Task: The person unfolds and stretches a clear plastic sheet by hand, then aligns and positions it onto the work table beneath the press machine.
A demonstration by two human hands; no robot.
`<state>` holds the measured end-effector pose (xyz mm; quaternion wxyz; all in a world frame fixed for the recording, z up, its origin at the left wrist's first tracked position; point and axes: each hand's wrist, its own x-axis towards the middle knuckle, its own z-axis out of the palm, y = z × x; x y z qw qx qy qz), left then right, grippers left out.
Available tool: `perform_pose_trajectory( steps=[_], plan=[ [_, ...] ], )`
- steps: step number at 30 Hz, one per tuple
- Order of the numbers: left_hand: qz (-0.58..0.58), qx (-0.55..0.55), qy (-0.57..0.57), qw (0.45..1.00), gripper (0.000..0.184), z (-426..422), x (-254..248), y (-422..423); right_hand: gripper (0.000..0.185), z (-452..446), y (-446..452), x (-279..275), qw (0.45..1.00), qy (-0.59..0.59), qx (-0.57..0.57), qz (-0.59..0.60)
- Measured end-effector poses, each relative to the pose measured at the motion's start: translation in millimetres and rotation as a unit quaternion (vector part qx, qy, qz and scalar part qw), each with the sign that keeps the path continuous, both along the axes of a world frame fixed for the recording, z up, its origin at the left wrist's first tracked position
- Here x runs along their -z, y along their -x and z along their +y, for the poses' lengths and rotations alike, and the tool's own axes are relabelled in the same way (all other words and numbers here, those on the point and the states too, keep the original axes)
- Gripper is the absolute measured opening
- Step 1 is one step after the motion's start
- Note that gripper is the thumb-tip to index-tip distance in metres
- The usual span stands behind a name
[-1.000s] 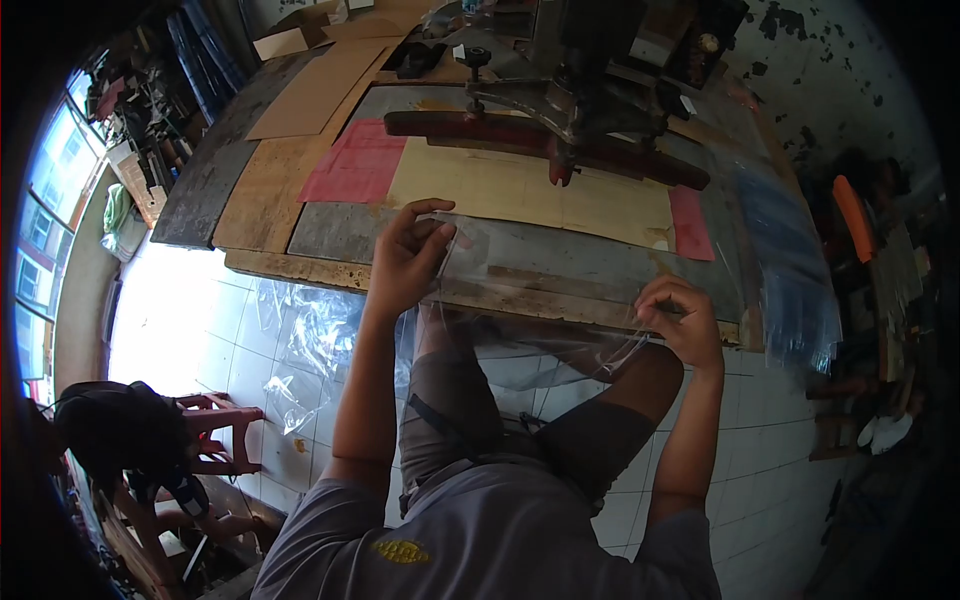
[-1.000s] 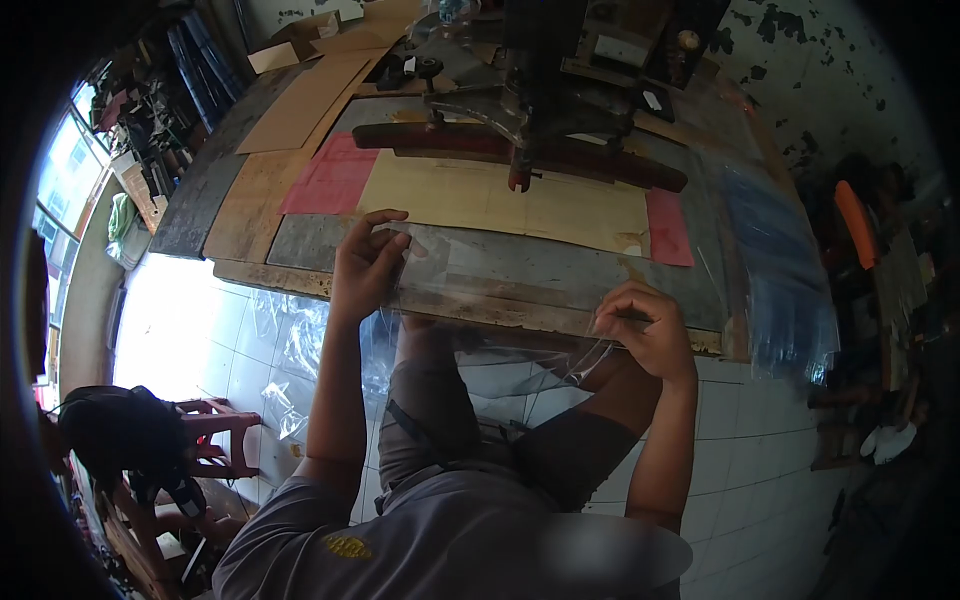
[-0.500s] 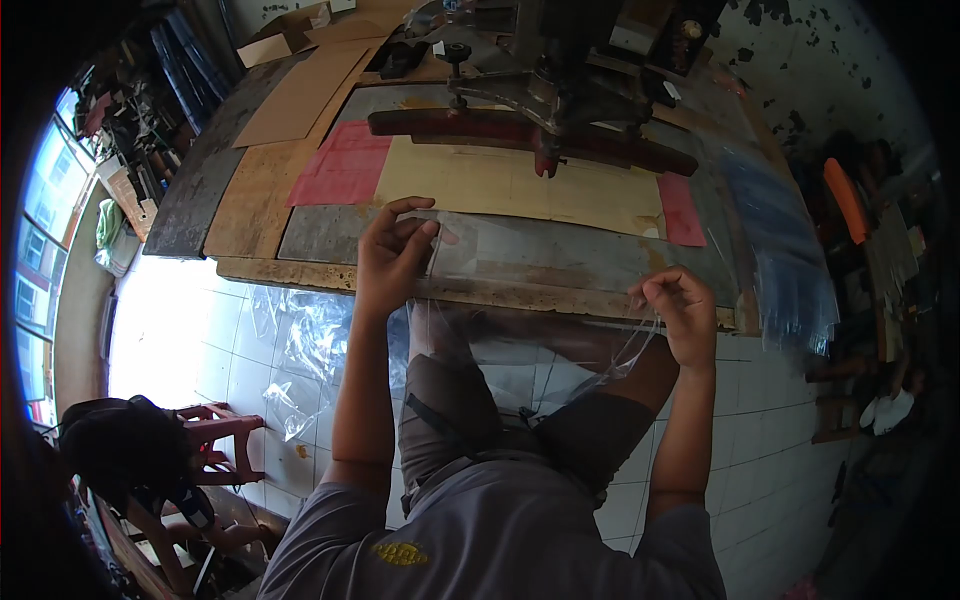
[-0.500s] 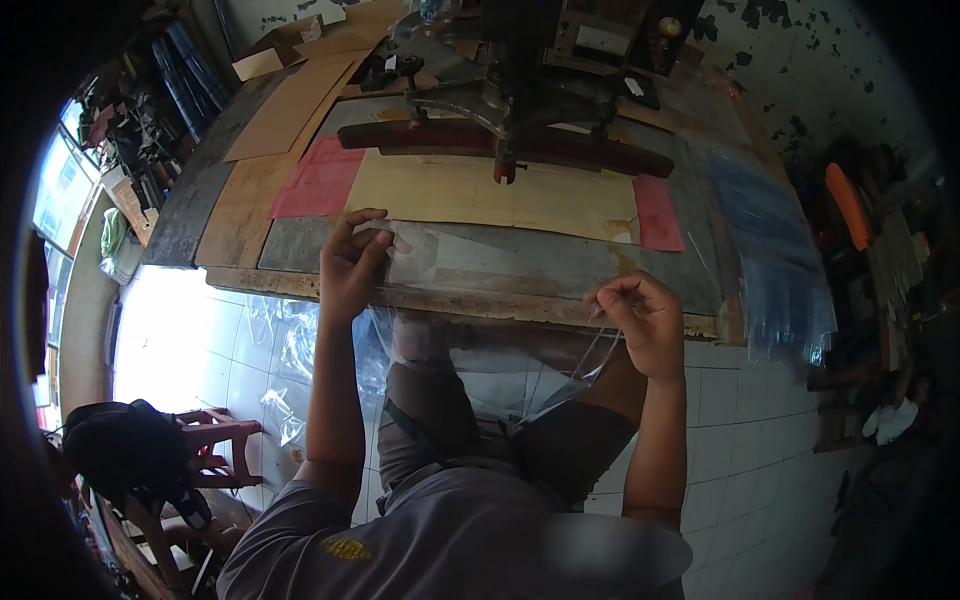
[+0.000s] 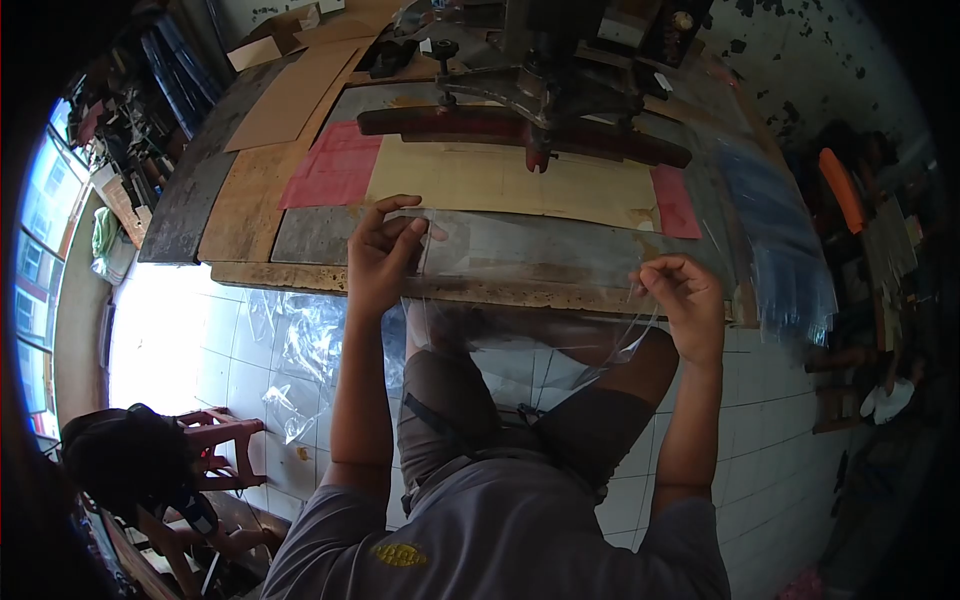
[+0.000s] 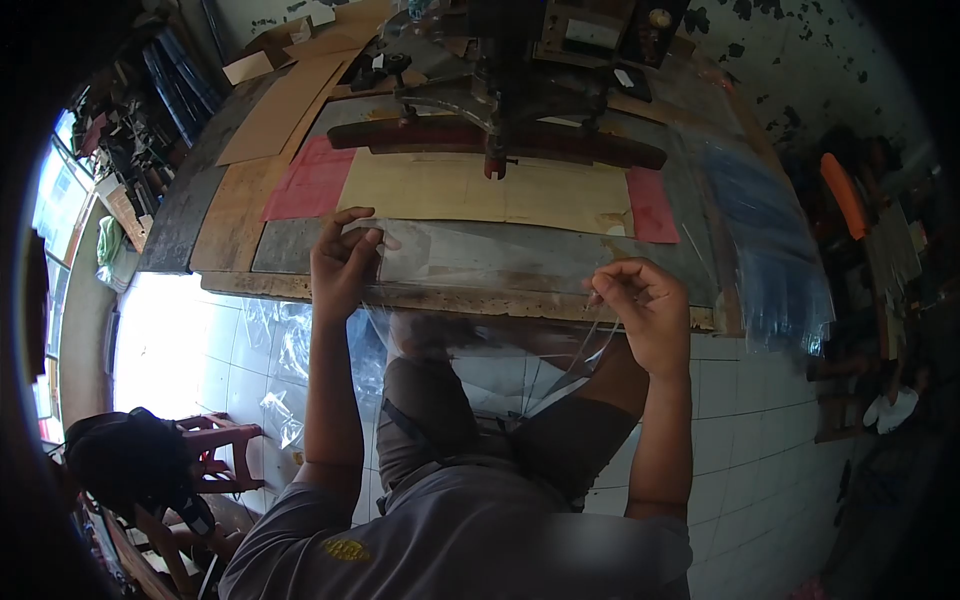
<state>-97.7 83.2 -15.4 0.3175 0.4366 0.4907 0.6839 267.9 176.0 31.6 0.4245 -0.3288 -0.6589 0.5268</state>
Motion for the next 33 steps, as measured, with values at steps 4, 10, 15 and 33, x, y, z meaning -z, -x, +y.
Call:
perform_pose_trajectory(
  steps=[4,10,15,33],
  plan=[
    [-0.002,0.0,0.001,1.0,0.03,-0.2,-0.8,0.0,0.011,1.4,-0.4,-0.5,1.0,-0.013,0.001,-0.001],
    [0.008,-0.006,0.0,1.0,0.031,-1.1,-1.2,-0.5,0.012,2.9,-1.2,-0.7,1.0,-0.011,0.006,-0.005],
    [0.005,-0.003,0.001,1.0,0.031,-0.9,-1.7,-0.5,0.016,3.5,-1.3,-1.6,1.0,-0.018,0.003,-0.009],
    [0.006,-0.003,-0.003,1.0,0.031,1.4,1.5,0.2,0.027,4.7,-5.5,-16.7,0.999,0.013,-0.019,-0.028]
  ],
)
